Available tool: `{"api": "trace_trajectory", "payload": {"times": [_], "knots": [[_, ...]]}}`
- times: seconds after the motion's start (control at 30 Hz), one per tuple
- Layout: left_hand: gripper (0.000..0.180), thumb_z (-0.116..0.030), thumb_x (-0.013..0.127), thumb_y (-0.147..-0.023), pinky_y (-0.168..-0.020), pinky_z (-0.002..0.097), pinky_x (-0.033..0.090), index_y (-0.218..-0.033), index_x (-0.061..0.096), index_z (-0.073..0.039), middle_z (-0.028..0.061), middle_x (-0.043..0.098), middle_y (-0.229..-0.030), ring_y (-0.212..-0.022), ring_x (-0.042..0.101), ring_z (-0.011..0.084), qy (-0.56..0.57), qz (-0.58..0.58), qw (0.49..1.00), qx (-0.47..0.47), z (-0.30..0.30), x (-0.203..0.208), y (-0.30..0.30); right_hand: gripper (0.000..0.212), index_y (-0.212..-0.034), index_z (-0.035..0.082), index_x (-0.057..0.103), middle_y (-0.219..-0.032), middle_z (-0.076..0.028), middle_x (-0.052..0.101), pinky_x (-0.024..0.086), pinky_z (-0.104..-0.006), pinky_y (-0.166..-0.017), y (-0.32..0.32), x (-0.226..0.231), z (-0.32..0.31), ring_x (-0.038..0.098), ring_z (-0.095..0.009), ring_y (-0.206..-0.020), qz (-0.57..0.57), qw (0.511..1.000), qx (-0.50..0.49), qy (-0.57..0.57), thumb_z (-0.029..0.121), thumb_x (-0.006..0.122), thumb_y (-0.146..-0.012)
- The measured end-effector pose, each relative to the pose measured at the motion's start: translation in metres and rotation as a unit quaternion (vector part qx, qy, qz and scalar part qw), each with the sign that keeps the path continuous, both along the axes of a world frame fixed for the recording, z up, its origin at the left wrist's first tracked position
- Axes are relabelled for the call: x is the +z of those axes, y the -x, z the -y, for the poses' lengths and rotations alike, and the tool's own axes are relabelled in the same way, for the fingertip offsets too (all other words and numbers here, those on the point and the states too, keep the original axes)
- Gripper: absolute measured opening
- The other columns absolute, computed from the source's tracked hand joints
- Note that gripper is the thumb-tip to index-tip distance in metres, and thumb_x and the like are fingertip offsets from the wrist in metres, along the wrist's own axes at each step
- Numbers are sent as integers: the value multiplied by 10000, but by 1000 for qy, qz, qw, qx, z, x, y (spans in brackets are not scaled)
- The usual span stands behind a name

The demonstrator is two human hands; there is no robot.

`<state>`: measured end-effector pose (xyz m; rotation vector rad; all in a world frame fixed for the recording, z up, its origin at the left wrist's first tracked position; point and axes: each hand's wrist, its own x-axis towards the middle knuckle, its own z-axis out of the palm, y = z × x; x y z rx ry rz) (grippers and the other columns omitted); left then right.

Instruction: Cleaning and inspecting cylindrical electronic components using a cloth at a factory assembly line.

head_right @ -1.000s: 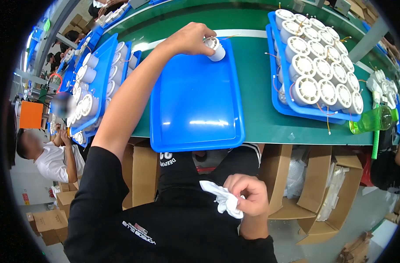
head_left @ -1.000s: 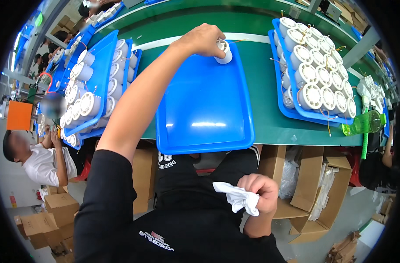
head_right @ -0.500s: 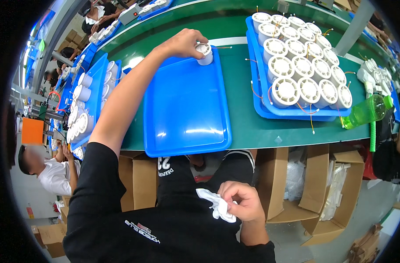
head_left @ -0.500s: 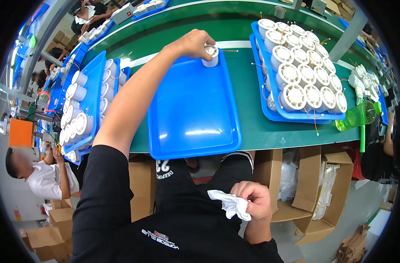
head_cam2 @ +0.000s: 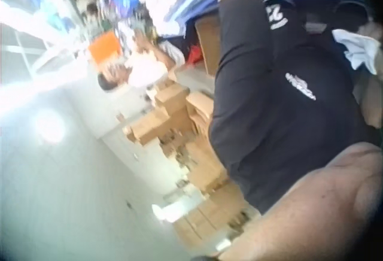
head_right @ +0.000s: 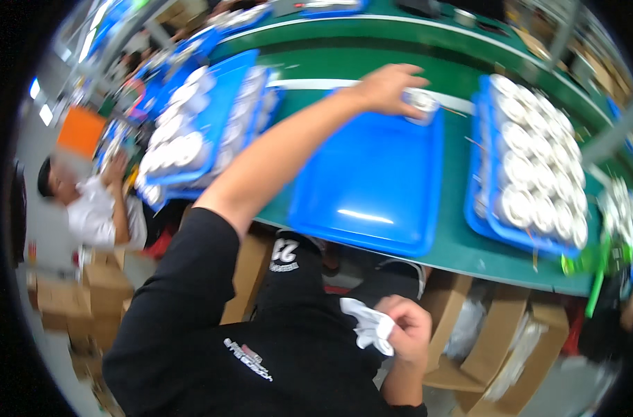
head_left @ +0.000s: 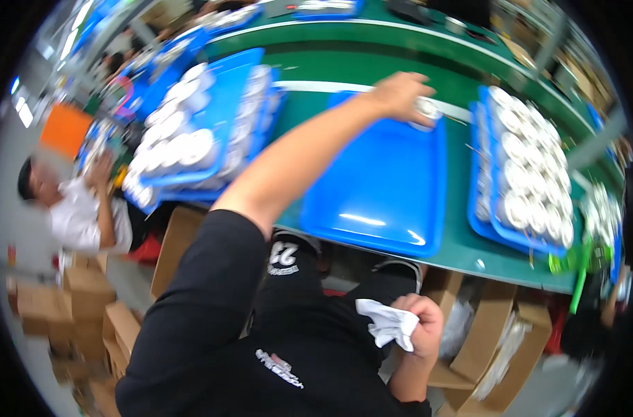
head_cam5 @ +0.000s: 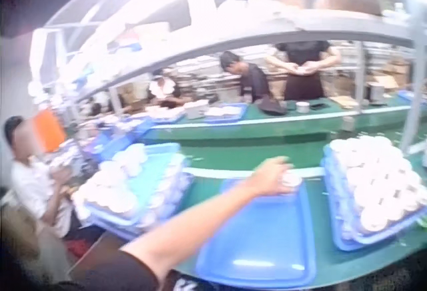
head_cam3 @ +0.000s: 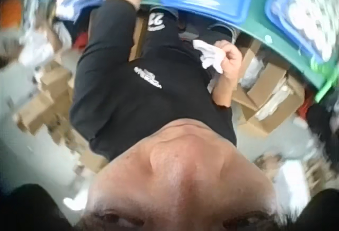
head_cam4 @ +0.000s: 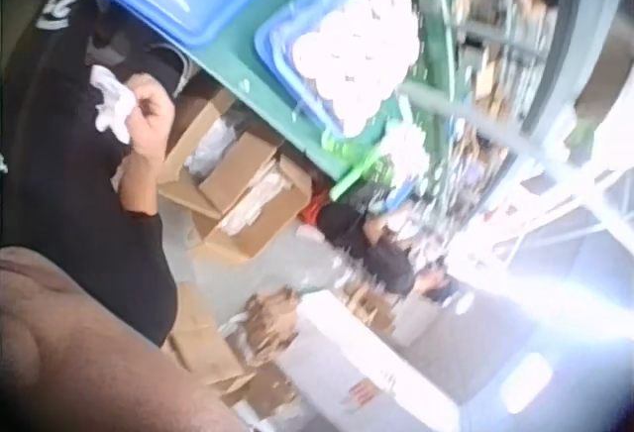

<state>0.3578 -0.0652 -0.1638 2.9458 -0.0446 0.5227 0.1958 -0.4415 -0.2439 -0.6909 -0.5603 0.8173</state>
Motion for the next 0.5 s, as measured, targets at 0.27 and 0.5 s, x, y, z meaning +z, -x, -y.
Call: {"api": "trace_trajectory", "payload": {"times": [0.27, 0.5], "knots": [[362, -302, 703, -813, -893, 380, 505, -1052, 704, -29, 144, 644, -1102, -1012, 633, 293, -72, 10, 997, 37, -2, 136, 214, 206, -820, 11, 543, -759, -79, 550, 440, -313, -651, 5, 5, -26, 523, -178, -696, 28, 998, 39, 45, 150, 689, -857], [534, -469, 728, -755, -870, 374, 515, -1061, 719, -31, 161, 674, -1048, -1025, 630, 289, -189, -132, 931, 283, -42, 161, 337, 259, -784, 50, 493, -744, -44, 505, 382, -278, -606, 19, 28, -69, 446, -143, -678, 49, 997, 47, 41, 171, 715, -840]]}}
